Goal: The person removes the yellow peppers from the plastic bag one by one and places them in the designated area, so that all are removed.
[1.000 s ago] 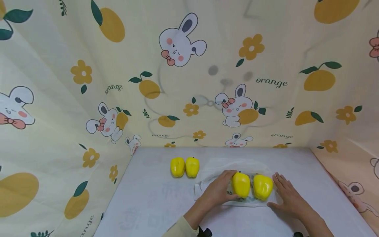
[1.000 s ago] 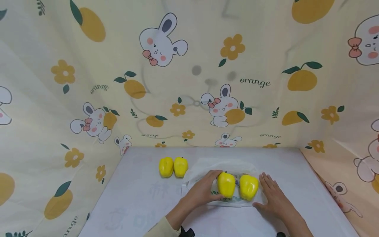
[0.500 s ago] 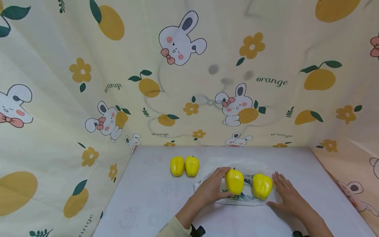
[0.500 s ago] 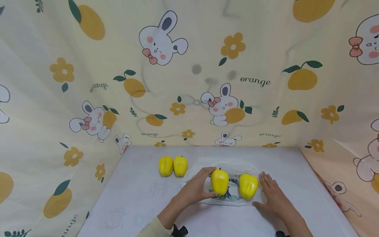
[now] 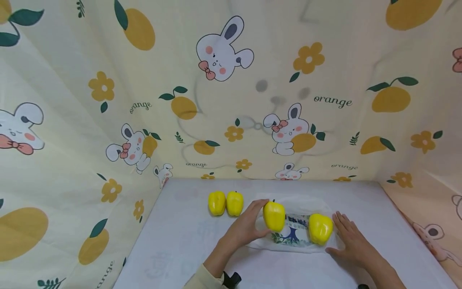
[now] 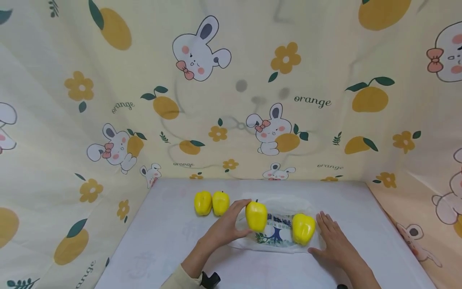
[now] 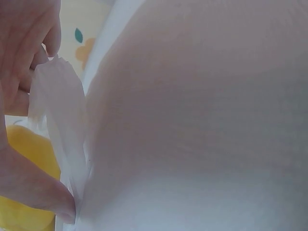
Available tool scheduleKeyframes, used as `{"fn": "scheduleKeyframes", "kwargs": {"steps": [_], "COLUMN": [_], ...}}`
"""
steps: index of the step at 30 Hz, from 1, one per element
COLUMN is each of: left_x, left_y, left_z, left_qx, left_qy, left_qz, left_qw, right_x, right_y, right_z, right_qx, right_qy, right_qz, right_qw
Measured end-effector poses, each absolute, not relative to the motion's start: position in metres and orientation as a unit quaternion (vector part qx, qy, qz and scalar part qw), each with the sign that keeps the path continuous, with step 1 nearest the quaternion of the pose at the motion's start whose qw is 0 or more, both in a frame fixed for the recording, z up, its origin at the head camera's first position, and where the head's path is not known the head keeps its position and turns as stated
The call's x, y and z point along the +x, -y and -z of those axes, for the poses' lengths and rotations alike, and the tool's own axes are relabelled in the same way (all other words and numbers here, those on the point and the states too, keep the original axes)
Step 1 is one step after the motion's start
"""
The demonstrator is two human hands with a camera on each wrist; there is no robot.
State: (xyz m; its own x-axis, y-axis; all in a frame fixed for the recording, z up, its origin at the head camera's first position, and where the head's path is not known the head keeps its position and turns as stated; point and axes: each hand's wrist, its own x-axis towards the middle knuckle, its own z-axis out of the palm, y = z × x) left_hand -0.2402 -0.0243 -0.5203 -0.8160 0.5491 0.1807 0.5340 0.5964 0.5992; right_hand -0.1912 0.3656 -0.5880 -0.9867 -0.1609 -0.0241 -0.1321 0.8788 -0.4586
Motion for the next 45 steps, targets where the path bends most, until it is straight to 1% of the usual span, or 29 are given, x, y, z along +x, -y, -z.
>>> {"fn": "scheduleKeyframes", "kwargs": {"steps": [7,14,22,34,37,41,45], "left_x": [-0.244,-0.25,-0.258,-0.271,-0.274,-0.275,-0.278], "left_y": [0.044,0.063,0.083,0.12,0.128,0.14,0.151], "left_z": [0.518,0.515,0.512,0.509,0.51,0.513,0.509], "left_qx": [0.275,0.268,0.255,0.257,0.251,0.235,0.225], "left_qy": [-0.896,-0.901,-0.904,-0.894,-0.895,-0.9,-0.9], "left_qz": [-0.347,-0.341,-0.343,-0.359,-0.36,-0.362,-0.365], "left_qw": [0.013,-0.01,-0.02,-0.072,-0.075,-0.067,-0.076], "right_x": [-0.19,-0.19,-0.191,-0.192,-0.193,-0.193,-0.193], "right_y": [-0.365,-0.365,-0.367,-0.366,-0.367,-0.367,-0.366], "right_z": [0.589,0.59,0.586,0.59,0.589,0.587,0.586], "right_qx": [-0.078,-0.08,-0.082,-0.09,-0.087,-0.078,-0.075], "right_qy": [-0.971,-0.973,-0.974,-0.973,-0.973,-0.97,-0.969], "right_qz": [0.225,0.217,0.208,0.212,0.215,0.227,0.231], "right_qw": [0.02,0.021,0.021,0.012,0.016,0.038,0.044]}}
